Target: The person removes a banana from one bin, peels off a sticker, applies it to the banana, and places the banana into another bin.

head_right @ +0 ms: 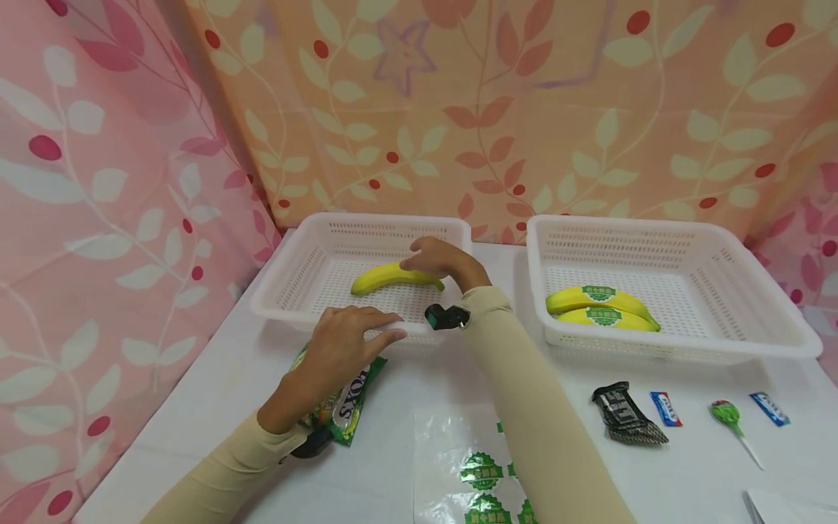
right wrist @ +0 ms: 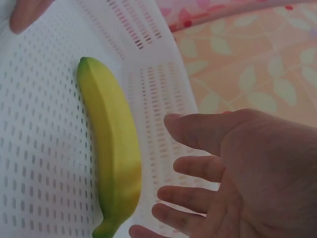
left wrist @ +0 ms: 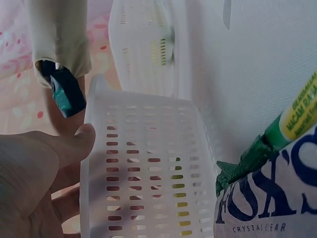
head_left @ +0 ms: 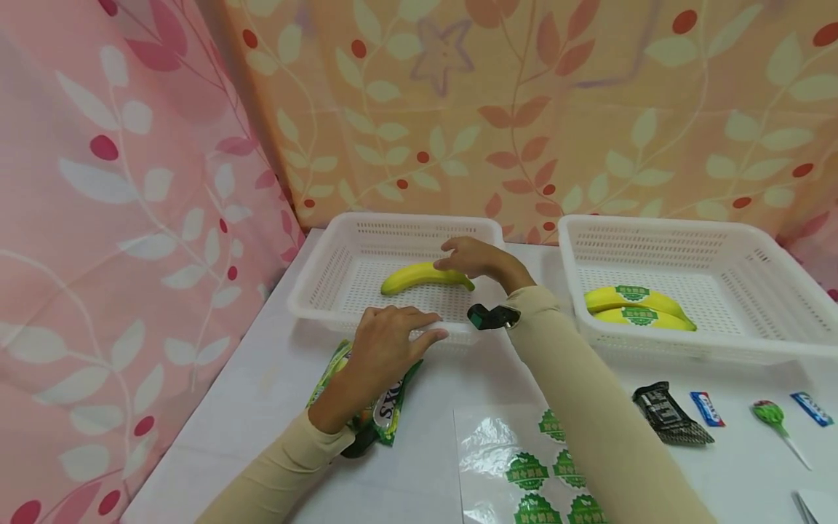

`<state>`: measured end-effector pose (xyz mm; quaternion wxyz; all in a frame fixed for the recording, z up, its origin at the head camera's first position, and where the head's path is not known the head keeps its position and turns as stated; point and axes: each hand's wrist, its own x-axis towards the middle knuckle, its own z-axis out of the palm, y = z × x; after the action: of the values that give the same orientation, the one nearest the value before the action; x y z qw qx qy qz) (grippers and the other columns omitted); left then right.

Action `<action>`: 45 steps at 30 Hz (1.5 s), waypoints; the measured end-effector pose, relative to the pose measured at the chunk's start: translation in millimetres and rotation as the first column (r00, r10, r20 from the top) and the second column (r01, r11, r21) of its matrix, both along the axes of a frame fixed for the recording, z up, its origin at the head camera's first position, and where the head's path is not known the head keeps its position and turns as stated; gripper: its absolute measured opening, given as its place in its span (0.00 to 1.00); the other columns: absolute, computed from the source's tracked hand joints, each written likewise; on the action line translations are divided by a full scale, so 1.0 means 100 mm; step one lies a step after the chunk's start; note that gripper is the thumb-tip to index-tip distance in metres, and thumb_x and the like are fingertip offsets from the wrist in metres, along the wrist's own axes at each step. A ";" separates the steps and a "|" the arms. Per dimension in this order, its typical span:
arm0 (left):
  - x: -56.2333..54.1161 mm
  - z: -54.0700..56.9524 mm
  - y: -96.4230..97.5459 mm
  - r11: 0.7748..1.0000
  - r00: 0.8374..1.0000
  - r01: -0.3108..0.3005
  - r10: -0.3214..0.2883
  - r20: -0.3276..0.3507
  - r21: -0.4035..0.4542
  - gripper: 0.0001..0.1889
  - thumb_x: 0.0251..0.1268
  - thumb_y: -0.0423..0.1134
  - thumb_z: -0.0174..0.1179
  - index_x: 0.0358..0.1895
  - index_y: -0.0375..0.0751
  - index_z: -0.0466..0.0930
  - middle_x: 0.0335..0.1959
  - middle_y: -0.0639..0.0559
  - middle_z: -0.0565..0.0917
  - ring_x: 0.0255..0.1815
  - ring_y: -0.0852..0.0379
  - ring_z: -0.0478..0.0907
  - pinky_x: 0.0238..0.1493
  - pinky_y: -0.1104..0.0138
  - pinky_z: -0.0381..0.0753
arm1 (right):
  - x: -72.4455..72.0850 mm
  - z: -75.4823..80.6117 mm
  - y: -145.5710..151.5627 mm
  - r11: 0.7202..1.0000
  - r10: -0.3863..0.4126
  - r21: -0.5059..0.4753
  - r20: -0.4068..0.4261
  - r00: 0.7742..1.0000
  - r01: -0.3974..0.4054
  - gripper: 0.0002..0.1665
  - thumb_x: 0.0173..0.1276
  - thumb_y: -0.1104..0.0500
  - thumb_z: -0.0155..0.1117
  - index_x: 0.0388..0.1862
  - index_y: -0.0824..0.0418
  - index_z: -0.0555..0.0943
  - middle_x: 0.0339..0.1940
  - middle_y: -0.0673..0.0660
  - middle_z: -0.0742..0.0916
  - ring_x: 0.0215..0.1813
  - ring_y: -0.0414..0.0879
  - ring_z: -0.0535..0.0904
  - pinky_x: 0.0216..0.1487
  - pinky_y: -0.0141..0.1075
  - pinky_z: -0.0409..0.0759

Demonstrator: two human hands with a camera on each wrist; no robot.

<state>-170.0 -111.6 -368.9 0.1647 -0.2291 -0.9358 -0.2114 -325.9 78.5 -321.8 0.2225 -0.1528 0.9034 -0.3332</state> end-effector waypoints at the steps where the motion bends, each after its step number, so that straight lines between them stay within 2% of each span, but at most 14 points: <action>1: 0.00 0.00 0.00 1.000 1.000 -0.002 0.002 0.000 -0.003 0.18 0.70 0.56 0.70 0.55 0.52 0.92 0.50 0.54 0.93 0.52 0.49 0.88 0.49 0.52 0.75 | -0.01 0.00 -0.01 1.000 0.006 0.007 0.002 1.000 -0.006 0.41 0.81 0.48 0.61 0.84 0.65 0.62 0.81 0.66 0.71 0.76 0.63 0.73 0.72 0.56 0.76; 8: -0.01 0.00 -0.01 1.000 1.000 0.005 -0.005 -0.020 -0.020 0.19 0.71 0.58 0.68 0.55 0.53 0.93 0.48 0.55 0.93 0.49 0.50 0.88 0.48 0.52 0.75 | -0.02 -0.06 -0.06 0.990 0.093 0.109 -0.038 0.995 -0.089 0.40 0.80 0.50 0.59 0.82 0.68 0.64 0.82 0.66 0.70 0.79 0.61 0.70 0.78 0.54 0.69; 11: -0.01 -0.01 -0.01 1.000 0.999 0.009 -0.009 -0.031 -0.021 0.19 0.71 0.58 0.68 0.55 0.52 0.93 0.48 0.55 0.93 0.48 0.51 0.88 0.46 0.53 0.75 | -0.03 -0.08 -0.08 0.986 0.097 0.141 -0.041 0.994 -0.090 0.37 0.79 0.52 0.60 0.80 0.68 0.68 0.80 0.66 0.73 0.77 0.60 0.72 0.75 0.54 0.72; 17: -0.01 -0.01 -0.01 1.000 0.999 0.012 -0.013 -0.034 -0.016 0.19 0.71 0.57 0.68 0.55 0.51 0.93 0.49 0.54 0.93 0.48 0.50 0.88 0.45 0.53 0.74 | 0.00 -0.08 -0.08 0.989 0.039 0.143 0.068 0.997 -0.048 0.35 0.78 0.55 0.66 0.80 0.62 0.70 0.79 0.62 0.73 0.74 0.60 0.73 0.68 0.57 0.79; 23: 0.01 0.00 -0.01 1.000 0.999 0.011 -0.011 -0.040 -0.006 0.18 0.70 0.56 0.70 0.54 0.51 0.93 0.49 0.54 0.93 0.48 0.50 0.88 0.46 0.53 0.74 | 0.00 -0.10 -0.10 0.982 0.023 0.181 0.132 0.991 -0.047 0.39 0.75 0.58 0.69 0.81 0.58 0.67 0.80 0.61 0.70 0.72 0.59 0.75 0.64 0.53 0.83; 30: 0.01 -0.01 -0.01 1.000 0.998 0.019 -0.019 -0.058 -0.007 0.17 0.69 0.57 0.69 0.53 0.53 0.93 0.48 0.55 0.93 0.46 0.51 0.88 0.44 0.54 0.74 | 0.00 -0.10 -0.12 0.983 -0.008 0.181 0.205 0.979 -0.030 0.39 0.71 0.65 0.71 0.79 0.62 0.70 0.69 0.63 0.79 0.60 0.56 0.84 0.61 0.45 0.85; 37: 0.01 -0.01 -0.01 1.000 0.999 0.015 -0.016 -0.044 -0.013 0.19 0.70 0.58 0.68 0.54 0.53 0.93 0.49 0.55 0.93 0.48 0.51 0.88 0.46 0.53 0.75 | 0.01 -0.02 -0.05 0.989 0.047 0.133 0.107 0.993 -0.061 0.34 0.70 0.66 0.73 0.73 0.67 0.74 0.66 0.65 0.81 0.55 0.57 0.88 0.55 0.43 0.88; 41: 0.01 -0.01 -0.01 1.000 0.999 0.011 -0.011 -0.032 -0.011 0.18 0.70 0.57 0.69 0.55 0.53 0.93 0.49 0.54 0.93 0.48 0.50 0.88 0.46 0.53 0.75 | 0.07 0.13 0.03 0.994 0.091 0.064 0.013 0.996 -0.092 0.33 0.69 0.65 0.75 0.71 0.67 0.76 0.59 0.67 0.84 0.53 0.56 0.88 0.53 0.46 0.88; 45: 0.01 0.00 -0.01 1.000 1.000 0.018 -0.018 -0.023 0.001 0.19 0.69 0.55 0.70 0.55 0.51 0.93 0.49 0.54 0.93 0.46 0.49 0.87 0.44 0.55 0.73 | 0.20 0.30 0.19 0.993 0.119 0.005 -0.080 0.990 -0.119 0.32 0.68 0.64 0.76 0.69 0.66 0.78 0.54 0.67 0.87 0.47 0.55 0.90 0.52 0.48 0.89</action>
<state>-168.6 -112.3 -368.7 0.1736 -0.2398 -0.9316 -0.2109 -306.3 97.0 -291.4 0.2054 -0.2195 0.9010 -0.3127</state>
